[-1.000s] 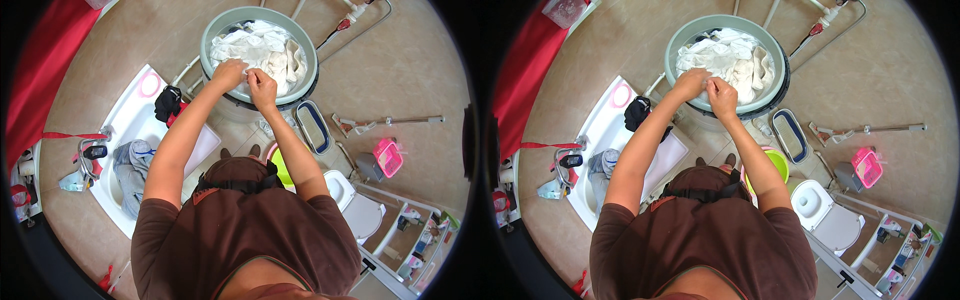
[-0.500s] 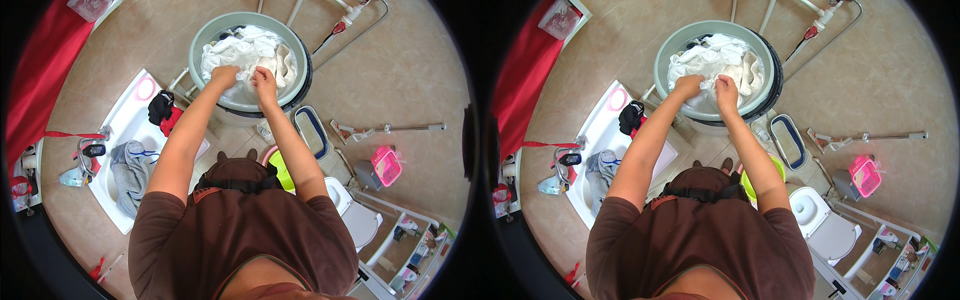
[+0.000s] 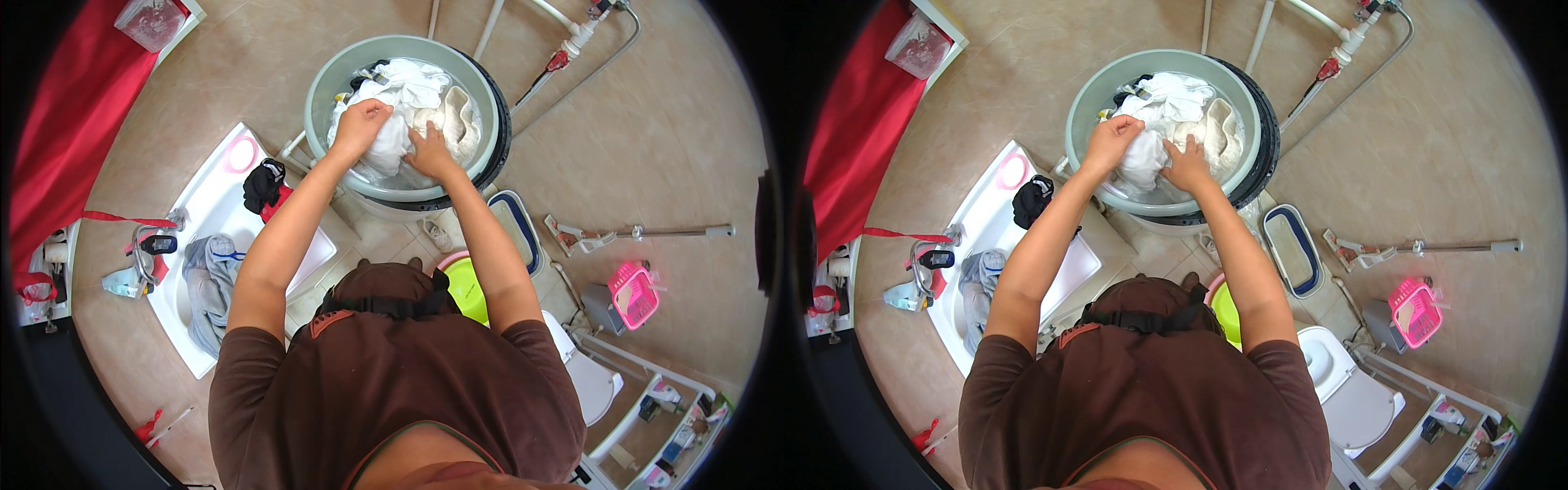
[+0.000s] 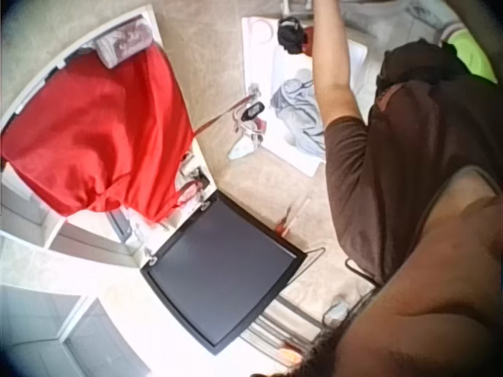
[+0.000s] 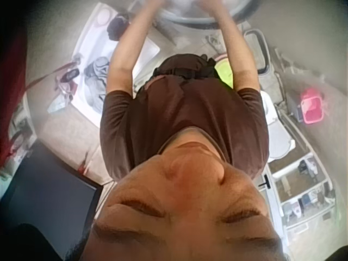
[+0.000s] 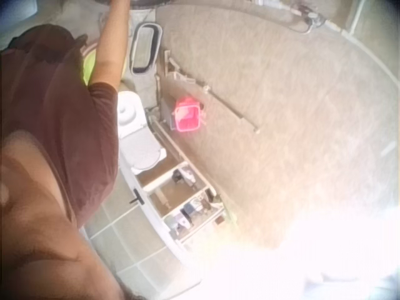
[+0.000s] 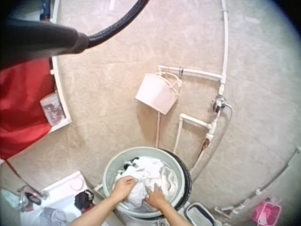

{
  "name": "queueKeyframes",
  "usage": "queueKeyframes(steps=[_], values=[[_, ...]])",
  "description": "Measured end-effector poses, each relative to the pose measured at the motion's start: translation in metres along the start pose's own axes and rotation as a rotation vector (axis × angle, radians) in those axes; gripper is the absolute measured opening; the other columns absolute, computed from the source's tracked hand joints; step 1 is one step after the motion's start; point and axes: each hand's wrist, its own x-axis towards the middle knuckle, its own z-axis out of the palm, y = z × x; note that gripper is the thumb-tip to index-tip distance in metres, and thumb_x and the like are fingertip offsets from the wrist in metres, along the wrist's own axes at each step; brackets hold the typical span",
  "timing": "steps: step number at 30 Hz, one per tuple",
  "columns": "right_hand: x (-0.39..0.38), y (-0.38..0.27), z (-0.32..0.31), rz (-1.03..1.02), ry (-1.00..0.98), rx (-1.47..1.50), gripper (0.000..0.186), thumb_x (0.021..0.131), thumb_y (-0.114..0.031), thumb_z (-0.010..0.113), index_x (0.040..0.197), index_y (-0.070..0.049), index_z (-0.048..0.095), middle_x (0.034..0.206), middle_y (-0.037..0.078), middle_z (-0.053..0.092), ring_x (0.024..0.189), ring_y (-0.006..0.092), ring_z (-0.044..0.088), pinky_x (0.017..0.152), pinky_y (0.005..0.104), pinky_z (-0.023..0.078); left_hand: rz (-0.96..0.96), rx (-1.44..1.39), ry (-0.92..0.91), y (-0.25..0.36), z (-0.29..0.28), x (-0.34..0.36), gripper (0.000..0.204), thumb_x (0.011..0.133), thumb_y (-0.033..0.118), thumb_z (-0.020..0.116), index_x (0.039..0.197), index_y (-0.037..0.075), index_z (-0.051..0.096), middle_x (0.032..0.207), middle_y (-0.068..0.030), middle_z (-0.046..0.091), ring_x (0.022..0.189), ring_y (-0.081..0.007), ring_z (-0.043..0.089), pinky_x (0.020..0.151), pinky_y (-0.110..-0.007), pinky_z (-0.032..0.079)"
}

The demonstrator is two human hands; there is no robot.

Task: The person washes clothes by scrubbing and wringing garments in a basin of water, placing some on the sink, and washing the remaining laundry by hand.

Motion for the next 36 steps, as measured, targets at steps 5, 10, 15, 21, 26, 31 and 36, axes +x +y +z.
queueKeyframes(steps=[5,10,15,21,26,31,36], values=[[0.005,0.0,0.015,0.039,-0.002,-0.15,0.047,0.089,-0.023,0.046,0.136,-0.018,0.047,0.151,0.025,0.011,0.135,0.0479,0.018,0.101,0.063,0.03,0.23,0.449,-0.009,-0.025,-0.007,0.022,0.025,0.081,0.014,0.063,0.106,0.008,0.066,0.1,-0.0118,0.067,0.094,-0.0258,0.064,0.081,-0.032,0.049],[-0.001,-0.008,0.011,-0.009,0.044,-0.258,0.046,0.09,-0.022,0.043,0.136,-0.019,0.048,0.151,0.025,0.012,0.134,0.0484,0.019,0.098,0.061,0.033,0.087,1.01,-0.586,-0.05,0.004,0.019,0.044,0.086,0.014,0.049,0.13,0.017,0.052,0.128,-0.0109,0.055,0.117,-0.0291,0.054,0.096,-0.047,0.041],[0.001,-0.004,0.017,-0.02,0.045,-0.336,0.044,0.091,-0.022,0.043,0.134,-0.019,0.049,0.15,0.025,0.014,0.133,0.0483,0.021,0.096,0.0602,0.035,0.02,1.252,-0.802,-0.052,0.029,0.027,0.036,0.085,0.015,0.053,0.119,0.014,0.061,0.128,-0.0123,0.056,0.119,-0.0275,0.053,0.101,-0.046,0.034],[0.005,-0.003,0.019,-0.04,0.116,-0.249,0.038,0.089,-0.019,0.047,0.126,-0.016,0.055,0.148,0.024,0.02,0.131,0.0481,0.025,0.095,0.0614,0.035,0.041,1.194,-0.486,-0.082,0.039,0.033,0.025,0.084,0.014,0.053,0.104,0.009,0.068,0.108,-0.0119,0.067,0.102,-0.0288,0.064,0.085,-0.044,0.048],[0.002,-0.006,0.009,-0.052,0.116,-0.176,0.042,0.082,-0.015,0.055,0.124,-0.016,0.056,0.147,0.024,0.021,0.13,0.0476,0.026,0.097,0.0611,0.034,0.067,0.935,-0.173,-0.084,0.032,0.044,0.028,0.09,0.03,0.048,0.096,0.009,0.066,0.092,-0.0172,0.067,0.088,-0.0378,0.063,0.076,-0.048,0.049],[0.01,0.012,0.007,-0.083,0.265,0.079,0.032,0.077,-0.013,0.061,0.109,-0.011,0.064,0.136,0.02,0.042,0.126,0.0404,0.038,0.101,0.05,0.035,0.002,0.477,0.272,-0.055,0.002,0.045,0.032,0.095,0.035,0.044,0.095,0.011,0.064,0.094,-0.0183,0.065,0.088,-0.0405,0.06,0.074,-0.049,0.046],[0.006,-0.019,-0.019,0.0,0.563,0.35,0.022,0.081,-0.016,0.06,0.1,-0.006,0.067,0.118,0.018,0.057,0.105,0.0358,0.053,0.089,0.0436,0.044,0.1,-0.072,0.406,-0.004,-0.043,0.042,0.032,0.094,0.032,0.048,0.087,0.003,0.059,0.075,-0.0154,0.061,0.065,-0.0248,0.055,0.064,-0.037,0.044]])
